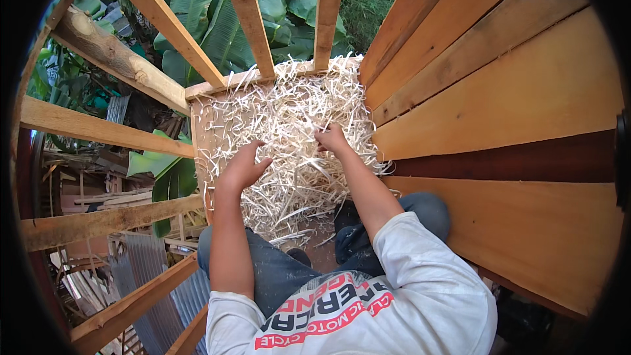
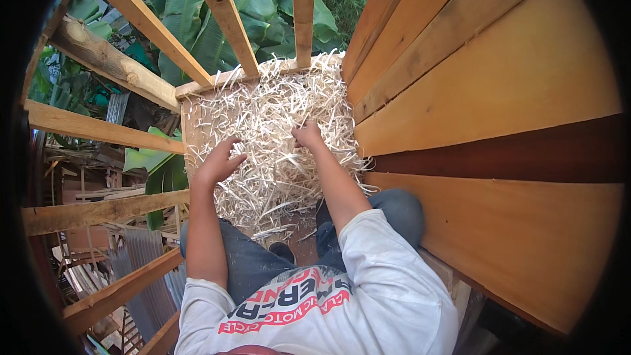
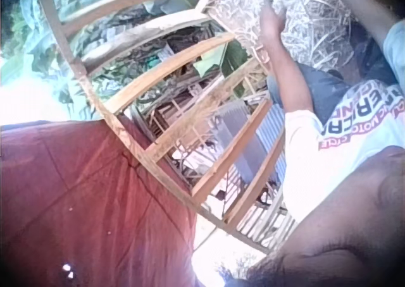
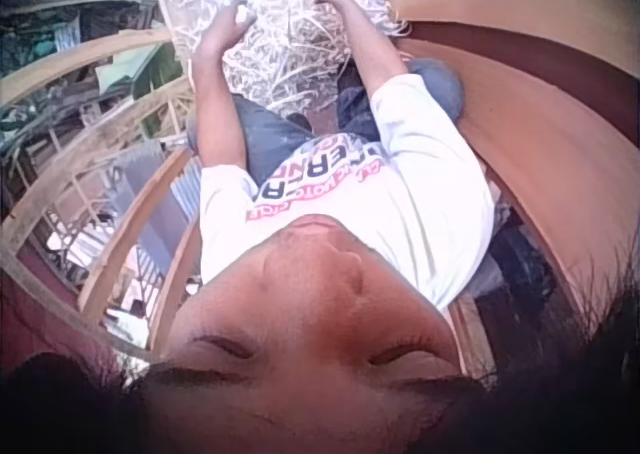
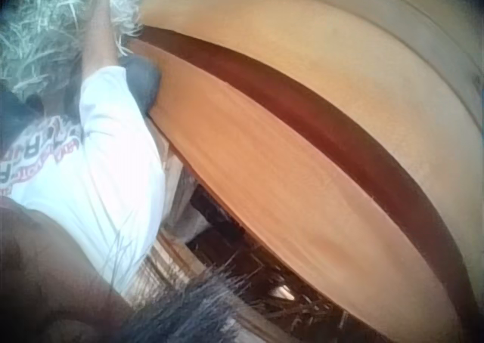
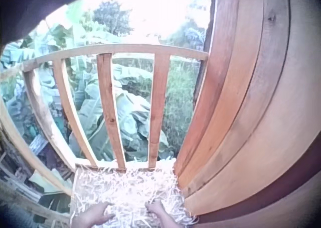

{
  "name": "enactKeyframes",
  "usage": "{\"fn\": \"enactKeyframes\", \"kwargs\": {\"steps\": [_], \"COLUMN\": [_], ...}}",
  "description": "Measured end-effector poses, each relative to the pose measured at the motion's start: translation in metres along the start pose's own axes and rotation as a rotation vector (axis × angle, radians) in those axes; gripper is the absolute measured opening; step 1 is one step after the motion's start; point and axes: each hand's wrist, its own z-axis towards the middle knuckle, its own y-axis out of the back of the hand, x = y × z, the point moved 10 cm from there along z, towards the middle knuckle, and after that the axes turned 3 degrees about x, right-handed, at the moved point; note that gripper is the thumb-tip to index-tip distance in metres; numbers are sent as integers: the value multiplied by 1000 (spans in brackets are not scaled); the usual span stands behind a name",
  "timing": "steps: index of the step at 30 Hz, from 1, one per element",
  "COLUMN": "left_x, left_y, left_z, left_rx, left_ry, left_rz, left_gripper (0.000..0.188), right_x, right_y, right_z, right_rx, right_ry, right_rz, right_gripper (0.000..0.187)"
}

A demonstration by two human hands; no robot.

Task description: The person sits inside a wooden structure and spreads wood shavings evenly across the floor using both hands. The person repeatedly picks up and redistributes the shavings to cover the surface.

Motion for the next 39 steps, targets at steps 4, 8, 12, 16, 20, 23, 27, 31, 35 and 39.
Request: {"fn": "enactKeyframes", "kwargs": {"steps": [4,8,12,16,20,23,27,31,35,39], "left_x": [-4,-6,-14,-31,-49,-41,-33,-10,23,2], "left_y": [-1,6,26,54,66,48,41,16,-13,9], "left_z": [3,3,-2,-13,-21,-13,-9,-4,-12,-32], "left_rx": [4,-82,-243,-472,-544,-363,-276,-51,76,-54], "left_ry": [-13,-87,-156,-264,-305,-340,-326,-160,71,-45], "left_rz": [-3,38,-36,-80,-37,-73,-229,-214,105,45], "left_gripper": [53,58,58,70,105,124,120,92,71,67], "right_x": [86,171,226,242,230,224,216,189,143,164], "right_y": [18,34,31,17,-20,-38,-41,-63,-68,-52], "right_z": [-15,-48,-90,-107,-100,-102,-95,-90,-45,28], "right_rx": [-76,-149,-110,-7,212,285,259,313,313,120], "right_ry": [182,422,573,582,487,472,518,366,187,184], "right_rz": [316,516,584,639,398,320,12,-424,-573,-875], "right_gripper": [19,12,8,9,7,5,10,22,25,22]}}
